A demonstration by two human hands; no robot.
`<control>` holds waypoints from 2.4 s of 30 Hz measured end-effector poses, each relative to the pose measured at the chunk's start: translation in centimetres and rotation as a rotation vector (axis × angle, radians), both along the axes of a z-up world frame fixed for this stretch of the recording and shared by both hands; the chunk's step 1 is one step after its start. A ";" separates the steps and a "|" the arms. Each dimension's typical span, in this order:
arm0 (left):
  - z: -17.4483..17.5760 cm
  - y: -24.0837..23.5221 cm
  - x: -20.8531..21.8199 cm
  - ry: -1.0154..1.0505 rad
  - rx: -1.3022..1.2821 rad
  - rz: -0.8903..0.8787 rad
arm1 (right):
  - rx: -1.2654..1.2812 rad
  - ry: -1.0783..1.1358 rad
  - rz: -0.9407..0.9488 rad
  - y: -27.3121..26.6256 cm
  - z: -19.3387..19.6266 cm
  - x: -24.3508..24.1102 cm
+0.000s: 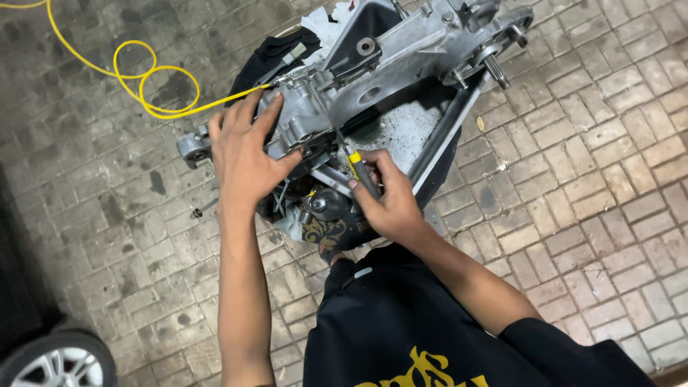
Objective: The person uses a utility knife to scrape and clean the surface of a disassembled engine block. They repeatedly scrape along the edges and seams of the metal casing while holding it steady with their other hand.
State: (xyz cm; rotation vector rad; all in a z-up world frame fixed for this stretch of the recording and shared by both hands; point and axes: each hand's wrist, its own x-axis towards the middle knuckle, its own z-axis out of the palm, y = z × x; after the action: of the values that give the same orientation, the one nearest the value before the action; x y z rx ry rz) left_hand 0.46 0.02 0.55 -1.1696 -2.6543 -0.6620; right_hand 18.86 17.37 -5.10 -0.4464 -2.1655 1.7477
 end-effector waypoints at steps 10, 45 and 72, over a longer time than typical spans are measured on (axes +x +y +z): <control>0.6 0.8 0.9 0.041 -0.055 0.120 | -0.045 0.048 0.167 2.8 1.0 -0.6; -0.3 0.3 1.3 0.208 -0.087 0.206 | -0.196 -0.099 0.136 1.2 -1.2 -0.7; 1.3 -1.0 1.5 -0.048 0.291 -0.127 | -0.136 0.023 0.182 -1.4 2.5 -1.4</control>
State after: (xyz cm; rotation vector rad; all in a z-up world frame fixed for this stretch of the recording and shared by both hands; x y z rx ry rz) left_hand 1.96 -0.97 1.82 -1.2552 -2.4274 -1.0693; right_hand 17.42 15.94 -2.58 -0.2670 -2.1380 1.9955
